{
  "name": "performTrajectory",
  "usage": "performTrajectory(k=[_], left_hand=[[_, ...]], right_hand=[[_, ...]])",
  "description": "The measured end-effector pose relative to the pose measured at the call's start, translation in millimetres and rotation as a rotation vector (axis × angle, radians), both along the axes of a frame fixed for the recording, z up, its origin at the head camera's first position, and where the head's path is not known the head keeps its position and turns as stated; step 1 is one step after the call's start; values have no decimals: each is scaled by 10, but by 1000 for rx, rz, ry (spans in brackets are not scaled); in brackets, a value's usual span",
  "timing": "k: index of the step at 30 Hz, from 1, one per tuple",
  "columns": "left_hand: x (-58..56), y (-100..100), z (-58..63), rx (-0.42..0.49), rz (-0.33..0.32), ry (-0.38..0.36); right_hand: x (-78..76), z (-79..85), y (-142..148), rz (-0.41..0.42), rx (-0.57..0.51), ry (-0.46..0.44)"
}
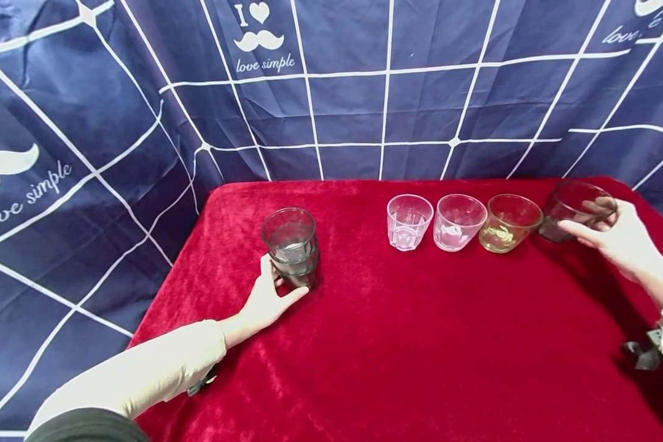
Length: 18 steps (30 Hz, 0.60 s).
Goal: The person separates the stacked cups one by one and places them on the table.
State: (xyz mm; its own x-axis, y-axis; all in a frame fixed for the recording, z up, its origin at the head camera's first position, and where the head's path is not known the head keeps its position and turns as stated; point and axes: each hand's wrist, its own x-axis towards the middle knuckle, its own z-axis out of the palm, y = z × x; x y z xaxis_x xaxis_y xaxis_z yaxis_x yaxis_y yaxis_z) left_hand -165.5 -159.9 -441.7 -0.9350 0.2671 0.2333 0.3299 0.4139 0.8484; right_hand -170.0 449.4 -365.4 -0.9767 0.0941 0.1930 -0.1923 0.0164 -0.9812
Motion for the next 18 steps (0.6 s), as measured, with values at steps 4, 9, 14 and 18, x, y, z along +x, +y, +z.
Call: performTrajectory(k=[4, 9, 14, 18], left_hand=[[1, 0, -3, -6, 4, 4], [4, 12, 0, 2, 3, 1], [1, 11, -1, 8, 5, 0], [-2, 5, -6, 10, 2, 1]], right_hand=[[18, -87, 15, 28, 79, -76], [55, -130, 16, 10, 254, -136], [56, -147, 33, 31, 186, -162], [36, -157, 49, 0, 254, -165]])
